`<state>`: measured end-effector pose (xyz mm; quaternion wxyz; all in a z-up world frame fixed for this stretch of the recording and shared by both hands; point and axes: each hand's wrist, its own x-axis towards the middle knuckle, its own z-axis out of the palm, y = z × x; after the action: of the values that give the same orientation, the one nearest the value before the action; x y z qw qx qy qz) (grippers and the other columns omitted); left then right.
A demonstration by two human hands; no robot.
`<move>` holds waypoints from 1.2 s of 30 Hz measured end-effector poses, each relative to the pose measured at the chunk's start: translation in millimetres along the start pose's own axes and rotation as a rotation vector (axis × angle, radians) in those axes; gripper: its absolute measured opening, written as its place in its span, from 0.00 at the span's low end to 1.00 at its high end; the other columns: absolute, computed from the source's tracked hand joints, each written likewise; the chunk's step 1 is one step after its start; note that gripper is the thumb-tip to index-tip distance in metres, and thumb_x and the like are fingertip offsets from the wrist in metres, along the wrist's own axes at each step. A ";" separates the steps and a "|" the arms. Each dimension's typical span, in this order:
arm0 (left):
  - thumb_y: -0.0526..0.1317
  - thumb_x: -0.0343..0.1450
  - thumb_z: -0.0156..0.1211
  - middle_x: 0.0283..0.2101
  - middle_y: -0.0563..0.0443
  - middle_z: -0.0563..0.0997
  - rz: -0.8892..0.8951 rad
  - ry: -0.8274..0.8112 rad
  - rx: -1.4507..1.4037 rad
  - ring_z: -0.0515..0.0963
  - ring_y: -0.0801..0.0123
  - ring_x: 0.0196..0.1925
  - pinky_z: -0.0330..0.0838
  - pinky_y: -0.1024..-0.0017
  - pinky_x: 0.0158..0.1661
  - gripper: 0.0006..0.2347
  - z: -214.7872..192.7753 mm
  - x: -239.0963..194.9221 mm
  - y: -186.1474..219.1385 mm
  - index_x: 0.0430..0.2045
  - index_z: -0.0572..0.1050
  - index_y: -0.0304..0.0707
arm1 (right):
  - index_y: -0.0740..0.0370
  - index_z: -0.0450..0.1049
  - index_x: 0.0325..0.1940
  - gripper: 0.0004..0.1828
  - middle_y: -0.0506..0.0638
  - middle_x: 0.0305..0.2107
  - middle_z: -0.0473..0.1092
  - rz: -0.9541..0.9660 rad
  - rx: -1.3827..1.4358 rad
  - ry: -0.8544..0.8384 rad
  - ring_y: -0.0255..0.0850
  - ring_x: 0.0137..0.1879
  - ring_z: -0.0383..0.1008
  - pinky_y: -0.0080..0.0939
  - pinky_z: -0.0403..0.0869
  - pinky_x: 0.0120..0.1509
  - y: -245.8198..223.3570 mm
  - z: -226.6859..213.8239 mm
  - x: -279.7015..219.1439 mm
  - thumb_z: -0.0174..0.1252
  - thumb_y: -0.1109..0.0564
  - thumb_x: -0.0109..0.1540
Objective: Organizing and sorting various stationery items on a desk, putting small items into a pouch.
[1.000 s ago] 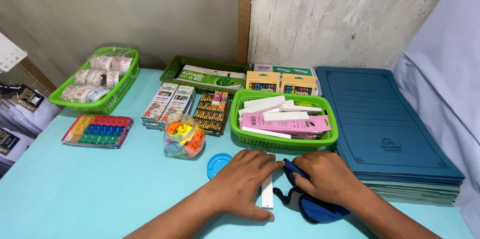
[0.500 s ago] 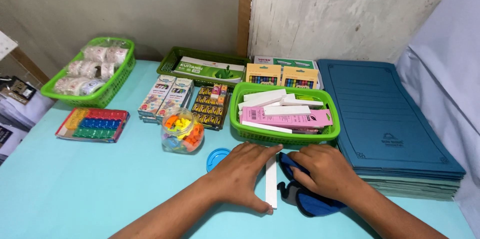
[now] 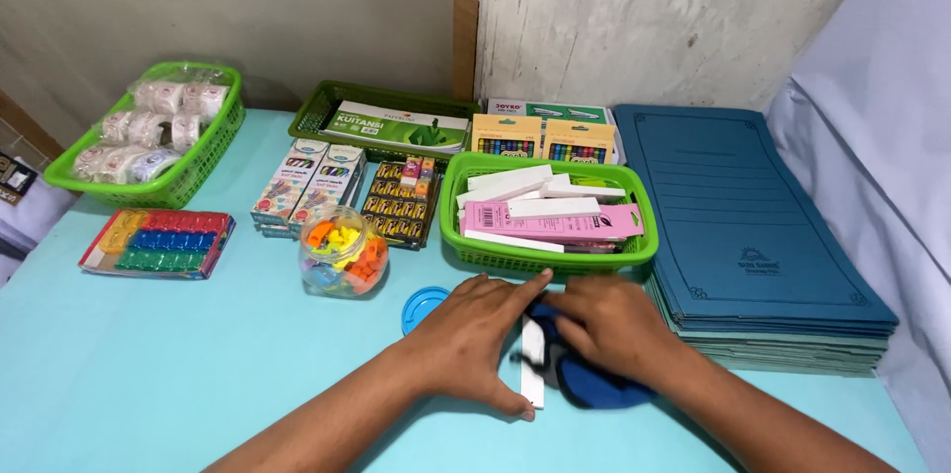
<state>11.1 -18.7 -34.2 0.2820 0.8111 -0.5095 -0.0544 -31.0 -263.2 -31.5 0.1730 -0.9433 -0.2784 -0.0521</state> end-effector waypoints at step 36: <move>0.61 0.51 0.77 0.59 0.37 0.73 0.017 0.197 0.127 0.70 0.45 0.62 0.59 0.50 0.61 0.46 -43.4 -11.6 2.6 0.62 0.67 0.36 | 0.59 0.82 0.45 0.19 0.56 0.35 0.78 0.135 -0.179 0.068 0.51 0.42 0.79 0.52 0.76 0.48 -5.5 -19.9 -1.9 0.64 0.47 0.55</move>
<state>19.8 7.9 1.1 0.2792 0.8244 -0.4887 0.0603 -35.6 -266.8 -11.7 0.1005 -0.9693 -0.2022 -0.0968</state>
